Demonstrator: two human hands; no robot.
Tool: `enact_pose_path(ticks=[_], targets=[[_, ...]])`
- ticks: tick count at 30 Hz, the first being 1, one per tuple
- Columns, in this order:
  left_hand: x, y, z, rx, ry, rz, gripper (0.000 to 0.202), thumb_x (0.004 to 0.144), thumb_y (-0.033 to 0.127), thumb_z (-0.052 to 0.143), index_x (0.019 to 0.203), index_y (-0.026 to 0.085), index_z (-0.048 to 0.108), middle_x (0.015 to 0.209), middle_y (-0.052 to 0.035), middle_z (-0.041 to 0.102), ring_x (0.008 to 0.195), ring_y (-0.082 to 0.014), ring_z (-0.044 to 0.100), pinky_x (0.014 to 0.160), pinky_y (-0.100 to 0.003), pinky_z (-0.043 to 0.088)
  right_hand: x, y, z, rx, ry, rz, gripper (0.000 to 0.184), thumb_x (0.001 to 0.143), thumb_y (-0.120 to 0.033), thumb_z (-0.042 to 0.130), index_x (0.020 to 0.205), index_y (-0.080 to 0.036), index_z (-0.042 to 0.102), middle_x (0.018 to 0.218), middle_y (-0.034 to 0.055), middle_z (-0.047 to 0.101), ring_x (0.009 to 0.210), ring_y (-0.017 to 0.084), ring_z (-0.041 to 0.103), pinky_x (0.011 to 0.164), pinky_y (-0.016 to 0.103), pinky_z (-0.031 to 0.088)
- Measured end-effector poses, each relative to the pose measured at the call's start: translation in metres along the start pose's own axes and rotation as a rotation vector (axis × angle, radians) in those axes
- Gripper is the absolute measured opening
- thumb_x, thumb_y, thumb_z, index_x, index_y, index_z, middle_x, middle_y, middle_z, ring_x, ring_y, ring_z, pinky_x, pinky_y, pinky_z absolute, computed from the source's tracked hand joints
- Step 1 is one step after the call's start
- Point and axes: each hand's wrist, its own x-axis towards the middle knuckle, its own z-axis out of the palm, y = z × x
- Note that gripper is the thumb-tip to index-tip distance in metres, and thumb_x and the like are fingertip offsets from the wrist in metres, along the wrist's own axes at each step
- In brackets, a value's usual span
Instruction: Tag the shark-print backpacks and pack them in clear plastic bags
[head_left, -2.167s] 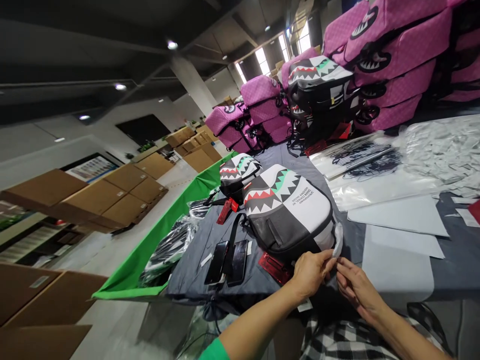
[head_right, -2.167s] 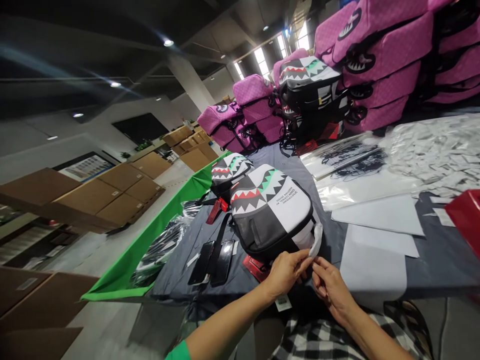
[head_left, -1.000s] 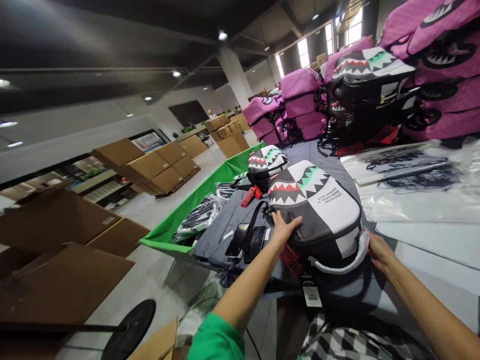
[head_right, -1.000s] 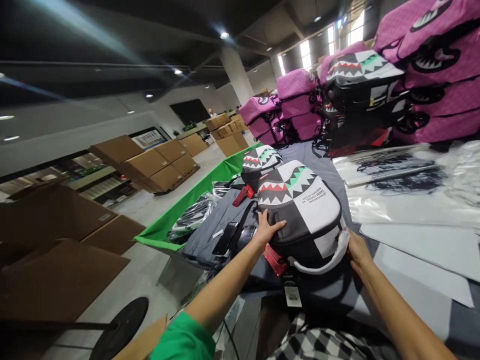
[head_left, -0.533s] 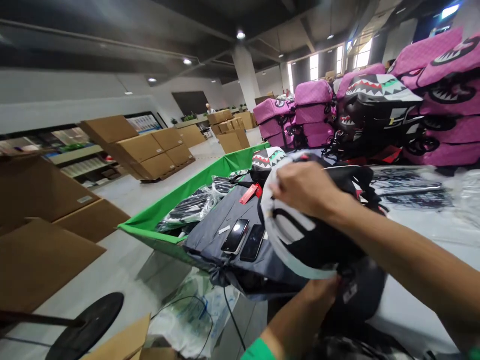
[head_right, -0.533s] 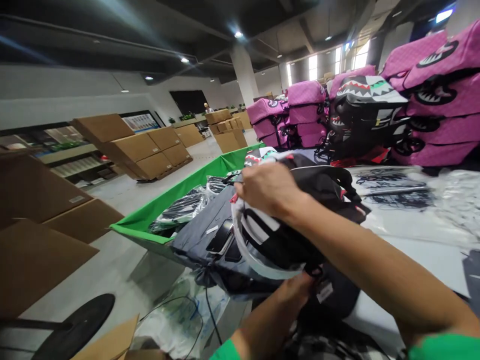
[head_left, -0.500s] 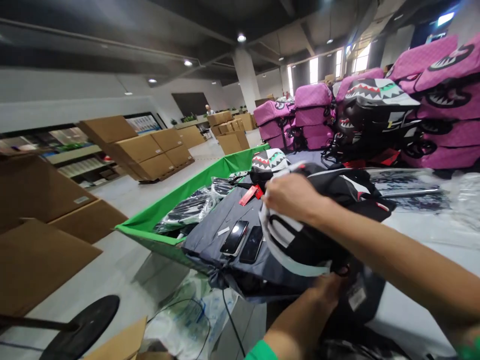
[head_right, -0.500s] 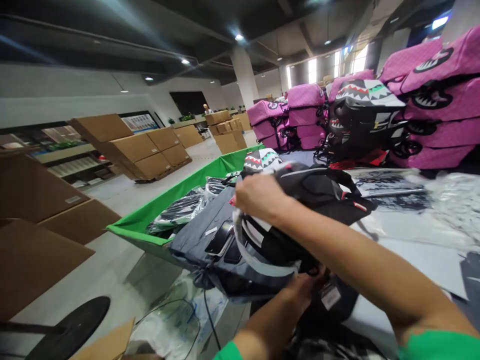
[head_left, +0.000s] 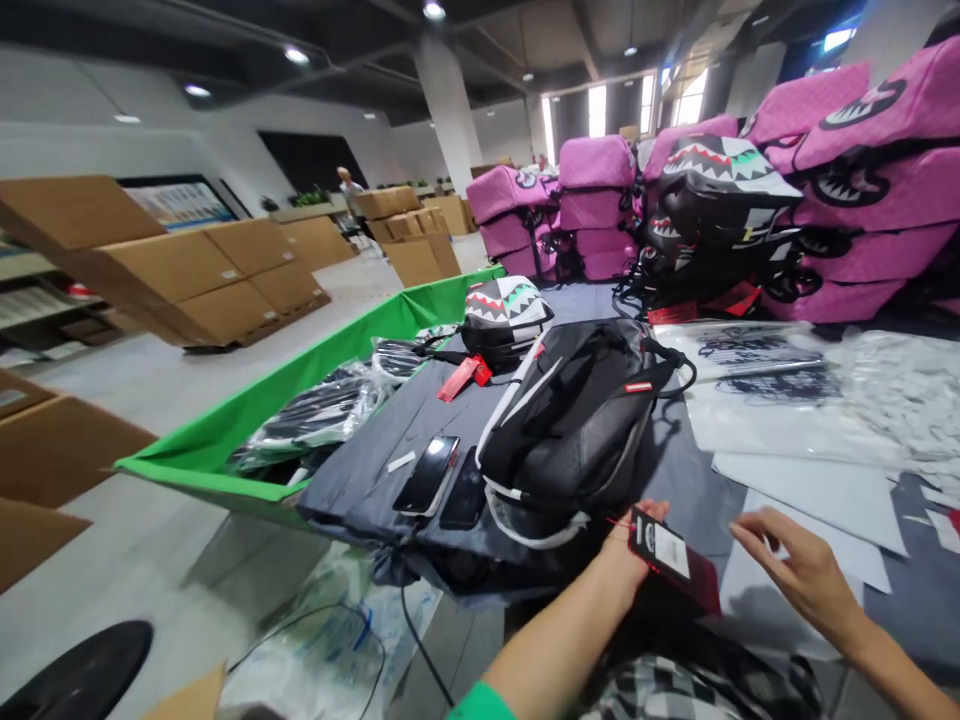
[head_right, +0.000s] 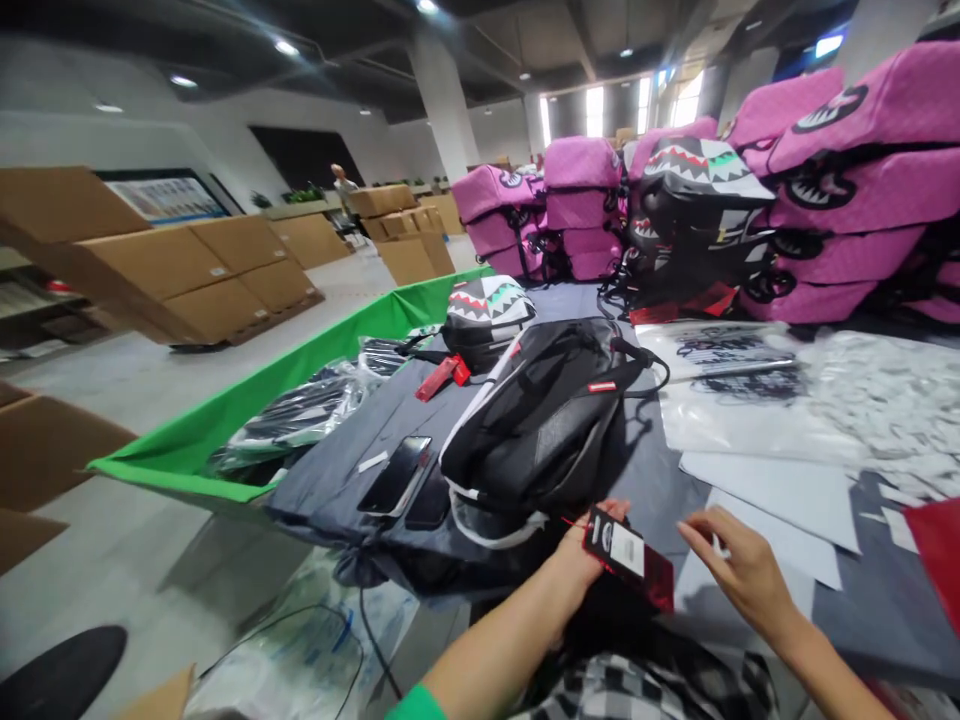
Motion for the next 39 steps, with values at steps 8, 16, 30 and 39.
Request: enact_pose_path(ticks=[8,16,30,39], targets=[[-0.085,-0.054,-0.106,0.252,0.341,0.238,0.040,0.078,0.048,0.068,0.104,0.018,0.069,0.105,-0.0087,0.074,0.099,-0.0247,0.070,0.091,-0.036,0.055,-0.077,0.078,0.011,-0.117,-0.123,0.255,0.062,0.081,-0.085,0.053,0.065,-0.026,0.062,0.066,0.0047,0.062,0.063,0.023,0.059,0.062,0.037,0.046],[-0.089,-0.032,-0.065,0.788,-0.170,0.637,0.032,0.099,0.042,0.046,0.102,0.021,0.071,0.103,-0.0102,0.070,0.099,-0.0224,0.065,0.092,-0.035,0.053,-0.063,0.100,-0.007,0.053,-0.242,0.372,0.065,0.079,-0.087,0.051,0.067,-0.025,0.067,0.068,0.0050,0.063,0.063,0.022,0.059,0.062,0.034,0.047],[-0.009,-0.062,0.057,1.003,-0.265,0.135,0.026,0.071,0.009,0.059,0.050,0.017,0.046,0.047,0.0085,0.029,0.057,-0.0095,0.036,0.058,-0.026,0.023,-0.066,0.112,-0.033,-0.166,0.113,0.240,0.041,0.096,-0.060,0.048,0.097,-0.024,0.068,0.093,0.0068,0.072,0.084,0.024,0.068,0.077,0.036,0.056],[-0.005,-0.057,0.052,0.880,-0.252,0.013,0.015,0.063,0.009,0.056,0.057,0.019,0.047,0.046,0.0105,0.035,0.051,-0.0085,0.031,0.054,-0.024,0.024,-0.020,0.179,-0.081,-0.965,-0.332,0.034,0.042,0.072,-0.001,0.053,0.109,-0.017,0.064,0.106,0.0108,0.070,0.082,0.025,0.068,0.062,0.031,0.049]])
